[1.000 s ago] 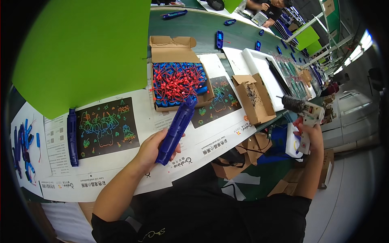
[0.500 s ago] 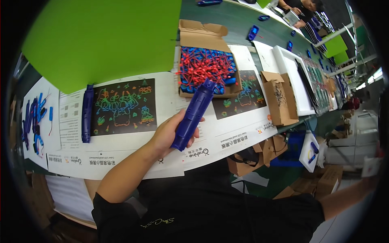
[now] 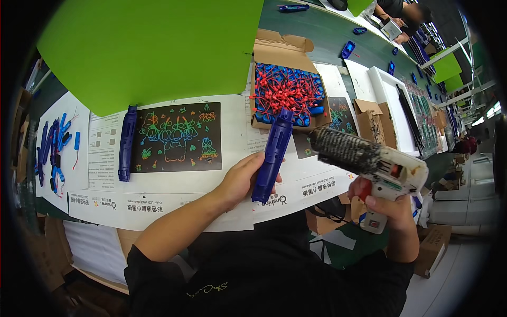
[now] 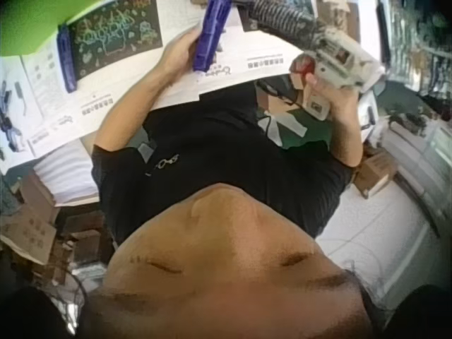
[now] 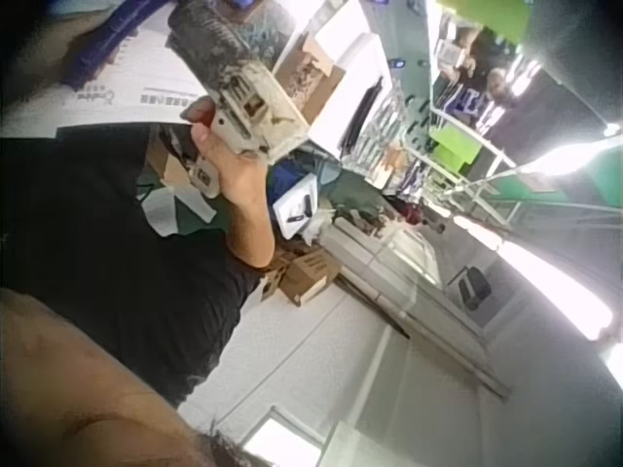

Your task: Assembling blue plastic enclosures by applying hot glue and inserting small components.

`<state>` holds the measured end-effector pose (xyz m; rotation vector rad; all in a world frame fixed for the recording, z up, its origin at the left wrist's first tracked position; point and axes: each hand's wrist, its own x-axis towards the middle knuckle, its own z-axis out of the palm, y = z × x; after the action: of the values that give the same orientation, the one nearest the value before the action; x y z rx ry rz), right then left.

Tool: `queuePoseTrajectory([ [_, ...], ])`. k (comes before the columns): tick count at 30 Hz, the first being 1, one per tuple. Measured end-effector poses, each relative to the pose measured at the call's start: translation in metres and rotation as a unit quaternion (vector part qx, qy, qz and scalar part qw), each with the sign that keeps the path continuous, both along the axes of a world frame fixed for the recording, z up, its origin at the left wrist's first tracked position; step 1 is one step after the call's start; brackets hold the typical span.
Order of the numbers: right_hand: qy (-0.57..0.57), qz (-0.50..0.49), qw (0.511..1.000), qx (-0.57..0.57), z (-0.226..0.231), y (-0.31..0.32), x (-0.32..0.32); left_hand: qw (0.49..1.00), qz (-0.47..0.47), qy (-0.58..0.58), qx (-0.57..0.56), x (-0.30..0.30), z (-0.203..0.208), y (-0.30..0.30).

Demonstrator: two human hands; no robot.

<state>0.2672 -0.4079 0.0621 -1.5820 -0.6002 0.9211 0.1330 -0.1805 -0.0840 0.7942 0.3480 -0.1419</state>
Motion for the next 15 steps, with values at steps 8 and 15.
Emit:
queuePoseTrajectory([
  [8,0.015,0.002,0.996,-0.085,-0.017,0.01,0.005,1.0,-0.001,0.01,0.011,-0.002,0.004,0.0],
  [15,0.03,0.044,0.992,-0.118,-0.024,0.013,0.005,1.0,0.003,0.004,0.009,-0.003,0.002,-0.001],
])
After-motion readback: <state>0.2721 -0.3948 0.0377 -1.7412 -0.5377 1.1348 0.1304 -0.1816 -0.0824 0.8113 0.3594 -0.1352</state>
